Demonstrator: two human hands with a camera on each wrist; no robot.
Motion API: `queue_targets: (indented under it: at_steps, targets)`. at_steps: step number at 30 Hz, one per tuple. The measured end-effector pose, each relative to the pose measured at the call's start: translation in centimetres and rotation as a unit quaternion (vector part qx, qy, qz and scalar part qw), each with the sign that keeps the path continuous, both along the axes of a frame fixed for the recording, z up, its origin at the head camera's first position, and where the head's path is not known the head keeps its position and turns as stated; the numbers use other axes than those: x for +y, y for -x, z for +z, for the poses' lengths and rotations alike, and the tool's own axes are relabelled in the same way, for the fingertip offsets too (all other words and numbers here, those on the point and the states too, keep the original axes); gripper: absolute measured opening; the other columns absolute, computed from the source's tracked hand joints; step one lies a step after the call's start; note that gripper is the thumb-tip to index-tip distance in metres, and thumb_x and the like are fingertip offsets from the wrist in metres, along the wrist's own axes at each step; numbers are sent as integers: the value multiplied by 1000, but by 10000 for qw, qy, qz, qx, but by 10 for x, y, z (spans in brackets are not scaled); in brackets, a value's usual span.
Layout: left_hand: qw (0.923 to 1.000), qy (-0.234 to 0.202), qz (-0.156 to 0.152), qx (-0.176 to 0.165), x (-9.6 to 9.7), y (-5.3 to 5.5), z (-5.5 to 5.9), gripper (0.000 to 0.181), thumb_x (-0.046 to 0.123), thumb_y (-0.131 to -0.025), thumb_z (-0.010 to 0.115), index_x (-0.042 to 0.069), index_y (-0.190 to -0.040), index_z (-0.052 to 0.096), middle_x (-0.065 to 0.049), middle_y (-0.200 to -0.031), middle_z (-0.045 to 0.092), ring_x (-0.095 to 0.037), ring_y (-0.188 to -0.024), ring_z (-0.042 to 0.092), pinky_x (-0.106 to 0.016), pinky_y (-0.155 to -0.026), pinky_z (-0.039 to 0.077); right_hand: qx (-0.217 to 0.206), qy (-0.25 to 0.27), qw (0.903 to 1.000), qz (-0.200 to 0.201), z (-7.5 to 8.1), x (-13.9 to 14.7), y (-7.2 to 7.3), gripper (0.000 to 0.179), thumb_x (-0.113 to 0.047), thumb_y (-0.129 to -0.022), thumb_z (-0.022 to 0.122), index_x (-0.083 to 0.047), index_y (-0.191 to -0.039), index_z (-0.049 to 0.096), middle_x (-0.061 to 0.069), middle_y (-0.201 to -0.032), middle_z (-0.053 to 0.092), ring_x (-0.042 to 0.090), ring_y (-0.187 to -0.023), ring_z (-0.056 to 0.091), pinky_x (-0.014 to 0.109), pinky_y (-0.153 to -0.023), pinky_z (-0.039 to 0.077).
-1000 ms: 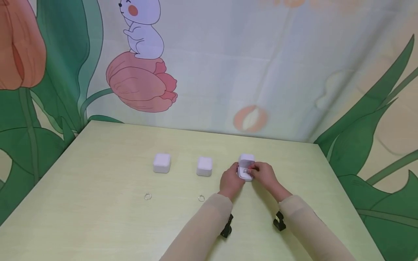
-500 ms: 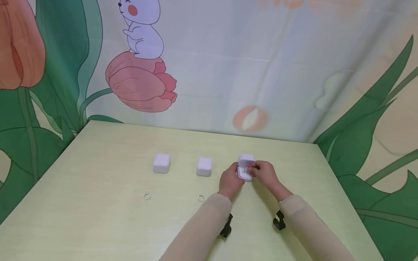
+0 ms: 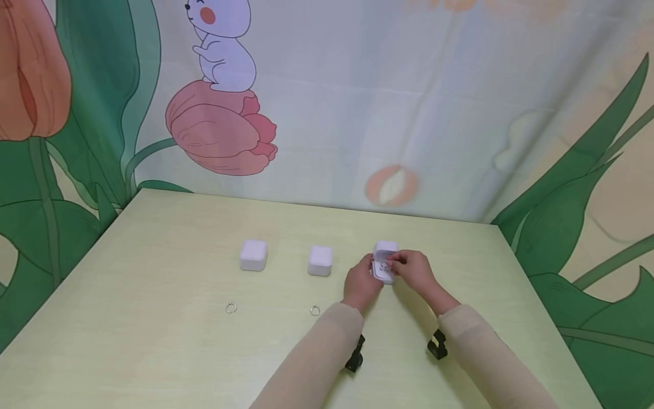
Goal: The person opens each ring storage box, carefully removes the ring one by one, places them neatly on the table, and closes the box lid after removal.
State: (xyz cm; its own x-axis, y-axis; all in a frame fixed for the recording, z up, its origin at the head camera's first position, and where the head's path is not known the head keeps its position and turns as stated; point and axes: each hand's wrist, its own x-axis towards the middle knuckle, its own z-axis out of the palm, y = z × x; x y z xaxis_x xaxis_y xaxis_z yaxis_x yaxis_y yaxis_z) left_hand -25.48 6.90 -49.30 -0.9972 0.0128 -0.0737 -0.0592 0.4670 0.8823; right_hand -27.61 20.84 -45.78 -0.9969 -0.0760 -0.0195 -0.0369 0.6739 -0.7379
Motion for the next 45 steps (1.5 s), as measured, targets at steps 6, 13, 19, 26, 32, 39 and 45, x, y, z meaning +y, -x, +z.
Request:
queue_targets:
  at_steps: [6, 13, 19, 26, 32, 39, 45]
  targets:
    - [10000, 45, 5, 63, 0, -1, 1, 58, 8, -87, 72, 7, -143, 58, -14, -139, 68, -36, -127, 65, -48, -109, 53, 58, 69, 10000, 35, 4, 1, -2, 18, -2, -95, 64, 12, -101, 73, 23, -92, 76, 3, -69, 60, 14, -61, 49]
    - [10000, 40, 17, -28, 0, 0, 1, 57, 10, -90, 72, 7, -145, 57, -13, -141, 67, -34, -130, 64, -47, -111, 52, 32, 75, 9999, 103, 10, 0, -2, 19, -4, -96, 64, 12, -102, 73, 24, -94, 76, 3, -70, 62, 15, -64, 52]
    - [10000, 55, -19, -4, 0, 0, 2, 56, 10, -90, 72, 8, -144, 57, -12, -141, 67, -34, -129, 64, -47, -110, 52, -13, 115, 9999, 127, 15, 0, -5, 19, -5, -97, 64, 11, -103, 73, 24, -95, 75, 5, -71, 63, 32, -74, 63]
    - [10000, 47, -26, -36, 0, -1, 3, 59, 7, -88, 73, 7, -144, 56, -13, -140, 67, -34, -129, 64, -48, -110, 52, -102, 362, 9993, -6, 22, 2, -5, 20, -3, -97, 63, 14, -105, 72, 26, -95, 76, 3, -70, 64, 35, -77, 65]
    - [9999, 86, 2, 63, 0, -1, 4, 57, 7, -87, 74, 6, -142, 58, -13, -138, 68, -34, -127, 65, -47, -109, 52, -212, 394, 9989, -136, 27, 3, -5, 21, -3, -97, 64, 13, -106, 72, 25, -98, 76, 1, -69, 64, 30, -75, 65]
    - [9999, 151, -12, 26, 0, -2, 5, 58, 6, -86, 75, 6, -142, 58, -12, -138, 68, -34, -127, 65, -47, -109, 52, -217, 385, 9990, -93, 31, 5, -6, 22, -4, -96, 65, 14, -107, 72, 25, -96, 76, 2, -69, 65, 31, -75, 65]
    - [9999, 144, 15, 23, 0, -2, 4, 59, 5, -85, 74, 6, -143, 57, -12, -138, 69, -34, -126, 65, -47, -108, 52, -250, 483, 9985, -84, 35, 6, -9, 23, -4, -97, 65, 15, -109, 71, 24, -95, 76, 0, -67, 63, 31, -75, 65]
